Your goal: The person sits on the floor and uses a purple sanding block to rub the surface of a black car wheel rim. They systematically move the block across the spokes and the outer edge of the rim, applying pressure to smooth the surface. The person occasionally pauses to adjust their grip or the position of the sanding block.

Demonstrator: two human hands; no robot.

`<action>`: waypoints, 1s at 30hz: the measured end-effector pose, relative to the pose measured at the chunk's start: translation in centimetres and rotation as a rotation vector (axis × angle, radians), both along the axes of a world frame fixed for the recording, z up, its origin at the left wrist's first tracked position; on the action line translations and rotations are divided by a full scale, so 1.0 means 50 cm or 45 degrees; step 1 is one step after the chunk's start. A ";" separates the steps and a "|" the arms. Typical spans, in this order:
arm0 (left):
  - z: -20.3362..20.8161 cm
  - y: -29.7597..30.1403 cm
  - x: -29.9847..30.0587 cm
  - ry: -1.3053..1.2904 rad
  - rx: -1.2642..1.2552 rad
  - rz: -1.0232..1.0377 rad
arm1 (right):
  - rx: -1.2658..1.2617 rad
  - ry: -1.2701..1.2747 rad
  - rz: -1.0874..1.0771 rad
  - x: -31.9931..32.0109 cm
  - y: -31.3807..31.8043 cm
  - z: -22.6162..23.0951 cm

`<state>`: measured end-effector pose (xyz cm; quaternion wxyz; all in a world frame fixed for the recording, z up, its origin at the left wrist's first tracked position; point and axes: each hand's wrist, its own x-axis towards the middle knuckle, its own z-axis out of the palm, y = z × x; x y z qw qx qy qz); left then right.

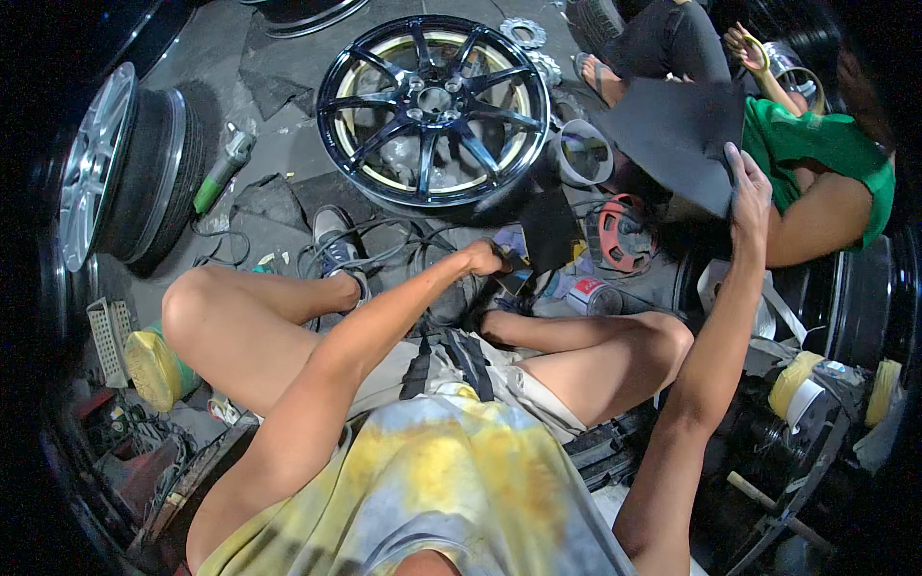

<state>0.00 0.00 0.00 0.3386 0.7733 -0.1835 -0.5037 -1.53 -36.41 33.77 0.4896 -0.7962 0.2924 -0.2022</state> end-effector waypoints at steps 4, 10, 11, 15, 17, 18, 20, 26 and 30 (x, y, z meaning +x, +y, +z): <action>0.023 0.068 0.011 0.077 -0.004 -0.114 | 0.017 -0.235 -0.138 0.015 0.054 -0.001; 0.101 0.042 0.002 -0.076 -0.156 -0.060 | 0.048 -0.190 -0.349 0.036 -0.064 -0.033; 0.120 0.041 0.000 0.082 -0.200 0.029 | 0.056 -0.192 -0.340 0.034 -0.066 -0.040; 0.138 0.033 -0.008 0.514 -0.481 0.255 | 0.071 -0.236 -0.365 0.034 -0.098 -0.071; 0.129 0.030 0.002 0.620 -0.617 0.257 | 0.096 -0.309 -0.349 0.044 -0.098 -0.076; 0.137 0.033 0.006 0.621 -0.654 0.274 | 0.131 -0.361 -0.315 0.058 -0.064 -0.072; 0.165 0.026 0.014 0.614 -0.681 0.273 | 0.170 -0.447 -0.322 0.064 -0.049 -0.062; 0.194 0.013 0.020 0.637 -0.702 0.340 | 0.024 -0.259 -0.413 0.061 -0.115 -0.090; 0.198 0.019 0.024 0.753 -0.732 0.414 | 0.038 -0.202 -0.419 0.068 -0.085 -0.101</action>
